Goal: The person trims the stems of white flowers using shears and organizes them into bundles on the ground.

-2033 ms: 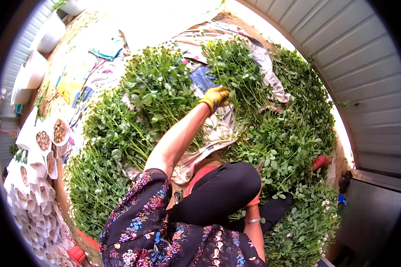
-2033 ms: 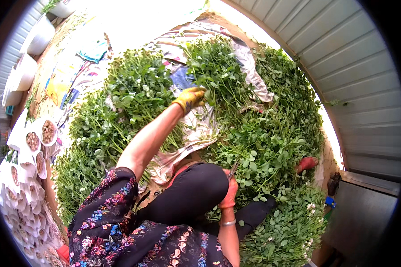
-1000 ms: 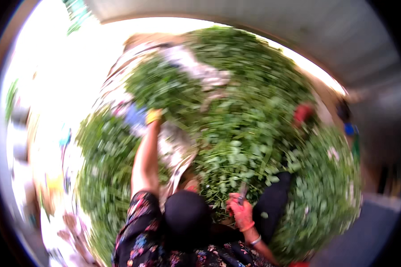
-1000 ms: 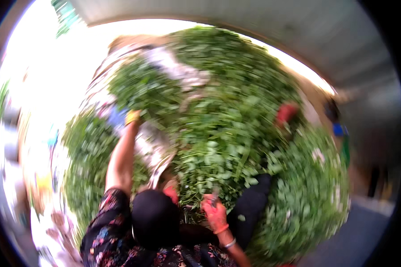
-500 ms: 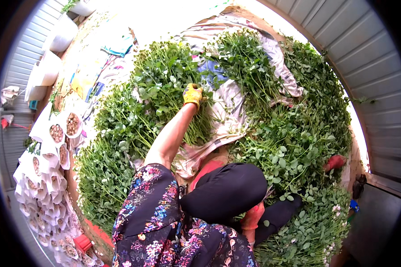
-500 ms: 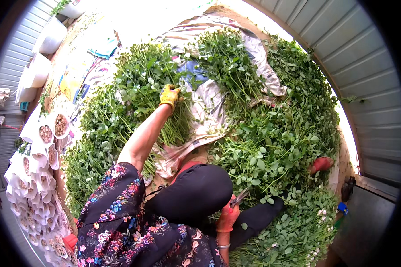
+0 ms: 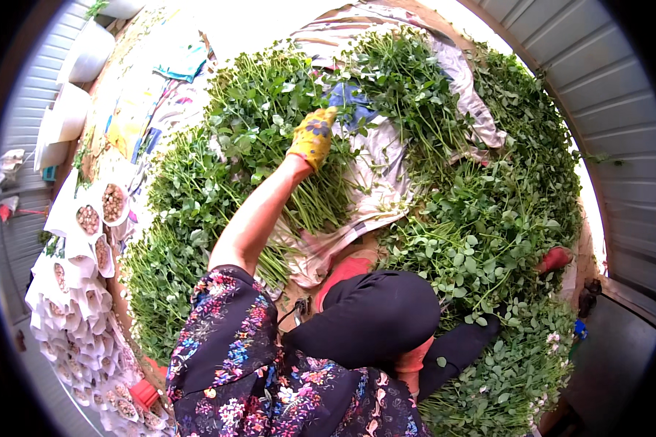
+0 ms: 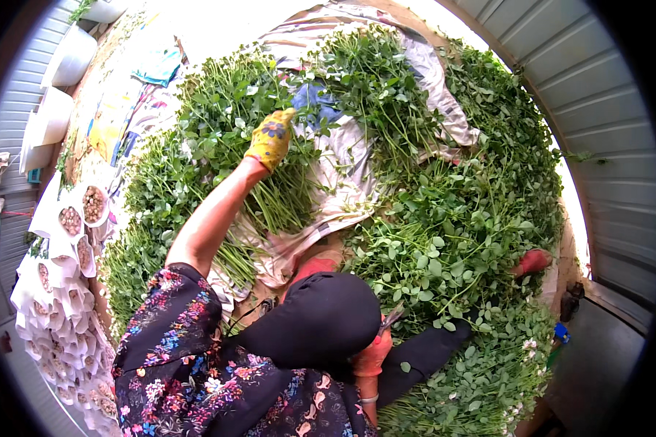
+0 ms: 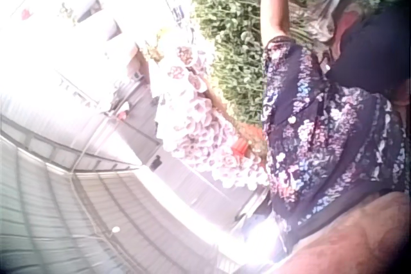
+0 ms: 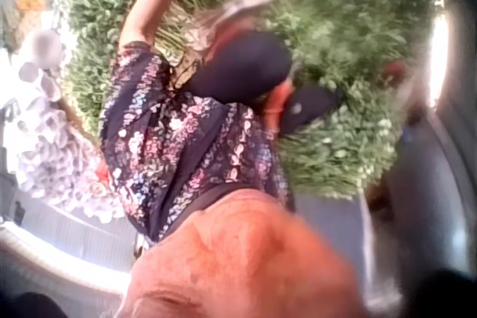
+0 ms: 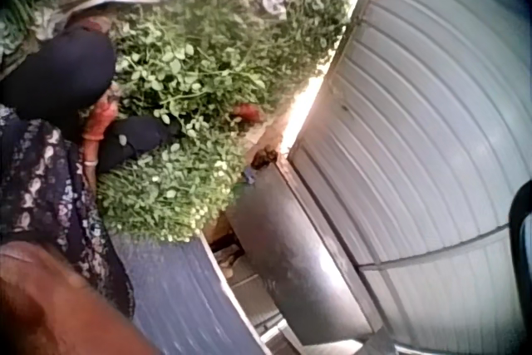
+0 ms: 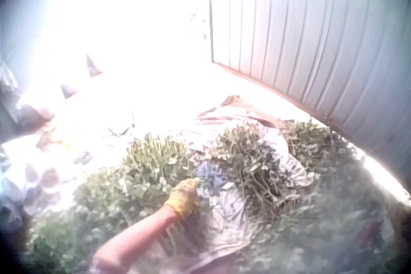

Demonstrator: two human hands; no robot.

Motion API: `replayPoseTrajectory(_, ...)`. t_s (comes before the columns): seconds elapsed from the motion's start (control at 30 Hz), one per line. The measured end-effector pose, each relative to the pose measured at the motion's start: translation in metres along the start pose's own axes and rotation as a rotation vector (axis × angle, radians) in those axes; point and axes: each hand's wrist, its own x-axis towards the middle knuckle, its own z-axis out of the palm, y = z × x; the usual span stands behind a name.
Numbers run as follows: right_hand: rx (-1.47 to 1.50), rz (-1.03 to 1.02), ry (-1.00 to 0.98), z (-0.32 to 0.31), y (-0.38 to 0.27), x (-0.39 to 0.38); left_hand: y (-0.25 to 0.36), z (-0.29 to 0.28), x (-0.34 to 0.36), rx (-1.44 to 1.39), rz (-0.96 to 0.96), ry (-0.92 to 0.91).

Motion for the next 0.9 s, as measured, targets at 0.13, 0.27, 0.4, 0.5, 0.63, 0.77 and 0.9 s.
replayPoseTrajectory(0.13,0.132,0.181,-0.044,0.002,-0.009,0.008,0.009,0.000,0.044,0.351,0.487,-0.330)
replayPoseTrajectory(0.27,0.199,0.261,-0.033,0.006,-0.038,0.021,-0.004,0.027,0.069,0.897,0.755,-0.765)
replayPoseTrajectory(0.4,0.385,0.489,-0.013,0.010,-0.037,0.021,-0.027,0.068,0.069,1.042,0.770,-0.816)
replayPoseTrajectory(0.5,0.469,0.535,0.016,0.015,-0.022,0.020,-0.014,0.061,0.064,1.011,0.737,-0.839)
replayPoseTrajectory(0.63,0.562,0.532,0.008,0.020,-0.022,0.022,-0.041,0.065,0.047,0.961,0.621,-0.677)
replayPoseTrajectory(0.77,0.481,0.457,-0.060,0.017,-0.019,0.018,-0.065,0.075,0.052,0.703,0.588,-0.635)
replayPoseTrajectory(0.9,0.681,0.552,0.007,0.021,-0.029,0.021,-0.069,0.067,0.061,0.342,0.460,-0.756)
